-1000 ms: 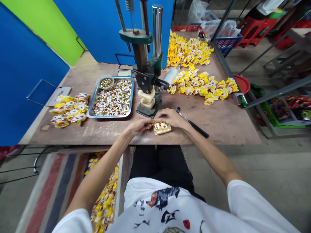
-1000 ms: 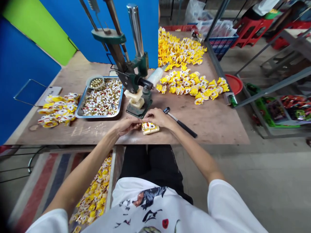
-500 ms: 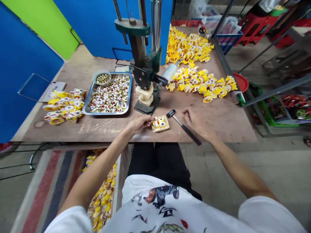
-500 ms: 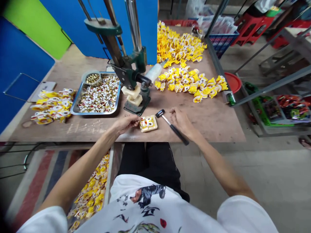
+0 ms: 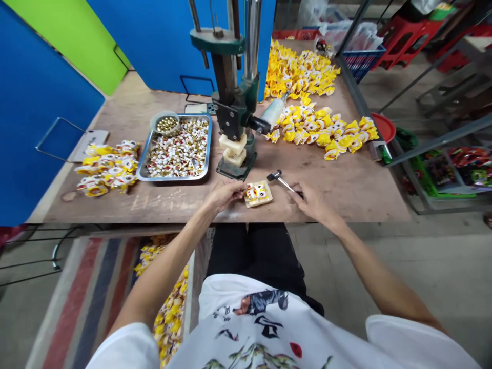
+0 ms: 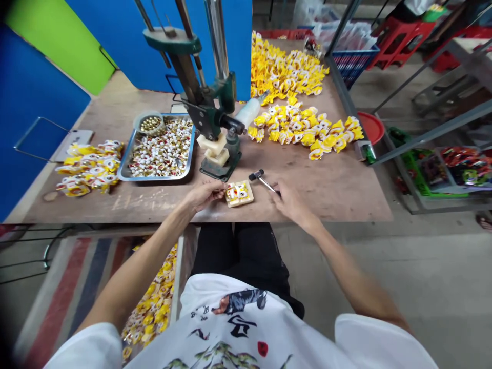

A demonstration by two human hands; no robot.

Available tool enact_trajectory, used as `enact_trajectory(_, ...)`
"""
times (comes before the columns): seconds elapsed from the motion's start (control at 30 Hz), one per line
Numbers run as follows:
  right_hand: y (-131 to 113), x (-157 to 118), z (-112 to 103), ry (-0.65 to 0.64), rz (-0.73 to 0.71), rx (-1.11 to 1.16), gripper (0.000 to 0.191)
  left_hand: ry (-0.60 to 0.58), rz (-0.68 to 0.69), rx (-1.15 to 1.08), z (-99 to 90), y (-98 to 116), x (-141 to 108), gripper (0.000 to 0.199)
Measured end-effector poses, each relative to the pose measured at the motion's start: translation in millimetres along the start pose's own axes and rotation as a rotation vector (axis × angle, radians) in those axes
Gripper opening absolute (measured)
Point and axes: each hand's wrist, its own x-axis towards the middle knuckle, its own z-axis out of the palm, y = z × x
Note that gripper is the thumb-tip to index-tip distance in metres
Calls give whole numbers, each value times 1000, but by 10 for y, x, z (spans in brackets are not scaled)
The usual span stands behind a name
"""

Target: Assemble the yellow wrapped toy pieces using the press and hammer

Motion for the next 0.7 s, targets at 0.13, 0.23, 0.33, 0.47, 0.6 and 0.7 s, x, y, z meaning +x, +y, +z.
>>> enact_trajectory(0.13, -258, -2, -224, 141, -390, -77, 61, -13, 16, -5, 3, -15, -6, 13)
enact_trajectory(0.23, -385, -7, -215, 86, -544, -240, 74, -8, 33, -3, 2, -34, -11, 13)
enact_trajectory(0.33, -348, 19, -95, 354, -478, -183, 71, 1, 37, 10, 4, -41, -14, 14)
enact_trajectory(0.47, -210, 37, 102, 370, -408, -91, 65, 10, 47, 27, 8, -39, 1, 16)
enact_trajectory(0.6, -100, 59, 79, 300, -307, -45, 62, 6, 64, 40, -10, -68, 3, 24)
enact_trajectory(0.7, 87, 108, -33, 414, -177, 42, 52, -12, 152, 70, -43, -129, -63, 33)
